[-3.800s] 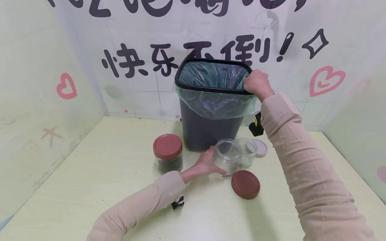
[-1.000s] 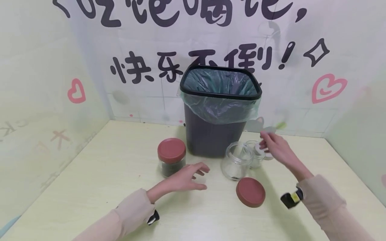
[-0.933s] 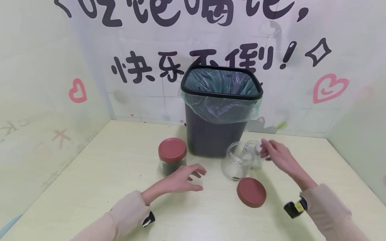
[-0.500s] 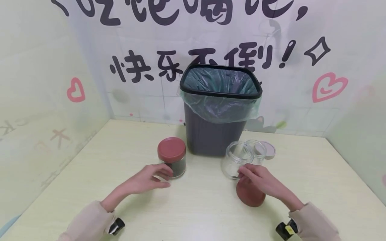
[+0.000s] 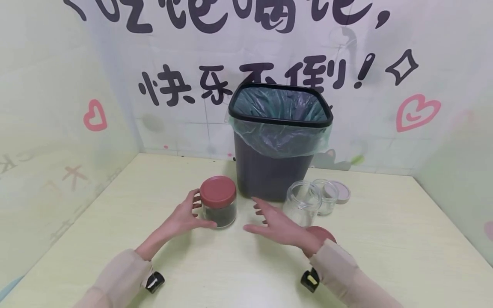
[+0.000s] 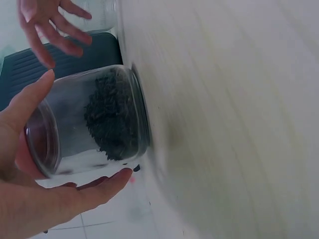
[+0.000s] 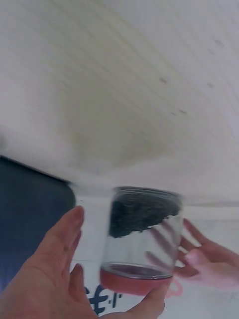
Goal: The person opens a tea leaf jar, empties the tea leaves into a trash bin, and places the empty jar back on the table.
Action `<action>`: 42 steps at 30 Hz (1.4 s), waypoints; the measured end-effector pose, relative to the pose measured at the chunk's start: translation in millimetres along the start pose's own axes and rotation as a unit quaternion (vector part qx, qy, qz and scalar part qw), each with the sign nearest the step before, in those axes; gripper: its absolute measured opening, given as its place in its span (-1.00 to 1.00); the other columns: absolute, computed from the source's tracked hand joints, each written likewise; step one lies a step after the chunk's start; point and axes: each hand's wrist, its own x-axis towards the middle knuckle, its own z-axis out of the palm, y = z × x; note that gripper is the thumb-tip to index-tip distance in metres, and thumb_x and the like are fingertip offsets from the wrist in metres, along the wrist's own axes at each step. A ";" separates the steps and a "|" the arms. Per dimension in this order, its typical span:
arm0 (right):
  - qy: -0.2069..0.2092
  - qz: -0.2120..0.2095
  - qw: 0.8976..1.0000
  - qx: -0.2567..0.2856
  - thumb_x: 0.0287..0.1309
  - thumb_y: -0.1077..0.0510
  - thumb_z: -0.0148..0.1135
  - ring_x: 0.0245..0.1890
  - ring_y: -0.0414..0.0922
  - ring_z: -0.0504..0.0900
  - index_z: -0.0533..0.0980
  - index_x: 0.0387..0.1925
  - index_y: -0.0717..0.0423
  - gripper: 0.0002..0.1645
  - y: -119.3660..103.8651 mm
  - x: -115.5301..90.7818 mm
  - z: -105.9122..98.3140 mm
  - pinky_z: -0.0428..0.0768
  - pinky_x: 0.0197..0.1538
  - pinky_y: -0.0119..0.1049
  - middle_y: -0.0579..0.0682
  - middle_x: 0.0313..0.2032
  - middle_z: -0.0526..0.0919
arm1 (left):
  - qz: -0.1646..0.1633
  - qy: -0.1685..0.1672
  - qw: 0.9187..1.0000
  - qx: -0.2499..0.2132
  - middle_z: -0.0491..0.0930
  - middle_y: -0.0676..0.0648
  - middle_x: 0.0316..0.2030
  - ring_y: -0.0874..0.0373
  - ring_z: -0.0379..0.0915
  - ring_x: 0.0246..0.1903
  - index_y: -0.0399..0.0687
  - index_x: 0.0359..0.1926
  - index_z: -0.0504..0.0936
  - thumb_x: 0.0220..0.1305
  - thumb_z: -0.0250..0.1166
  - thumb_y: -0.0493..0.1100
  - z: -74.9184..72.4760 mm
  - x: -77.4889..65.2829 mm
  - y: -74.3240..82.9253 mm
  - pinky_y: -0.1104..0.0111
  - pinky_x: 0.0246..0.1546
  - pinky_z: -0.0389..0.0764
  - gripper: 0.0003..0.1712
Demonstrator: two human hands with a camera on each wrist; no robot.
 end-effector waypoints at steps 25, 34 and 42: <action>0.090 0.002 0.994 0.065 -0.01 0.02 0.40 0.25 0.10 0.36 0.00 0.37 0.27 0.07 -12.0 43.2 39.7 0.40 0.22 -0.02 0.20 0.30 0.26 | 0.076 -0.019 0.994 -0.076 0.25 -0.38 0.25 -0.28 0.13 0.27 -0.32 0.36 0.01 -0.19 0.52 -0.33 18.0 26.5 -7.3 -0.17 0.27 0.12 0.14; 0.106 -0.003 0.991 0.079 -0.10 0.03 0.46 0.25 0.05 0.37 0.01 0.36 0.25 0.12 -2.8 27.7 32.1 0.41 0.21 -0.01 0.18 0.25 0.33 | 0.105 -0.084 0.986 -0.095 0.28 -0.32 0.26 -0.22 0.15 0.28 -0.27 0.37 0.02 -0.22 0.54 -0.31 29.7 30.6 0.6 -0.12 0.29 0.12 0.16; 0.128 0.005 0.989 0.076 -0.15 0.03 0.49 0.20 0.02 0.42 0.05 0.34 0.22 0.12 4.3 7.5 26.2 0.43 0.19 -0.01 0.14 0.21 0.38 | 0.119 -0.128 0.979 -0.101 0.30 -0.28 0.24 -0.18 0.18 0.27 -0.27 0.37 0.03 -0.21 0.54 -0.31 44.2 32.0 10.4 -0.07 0.28 0.18 0.16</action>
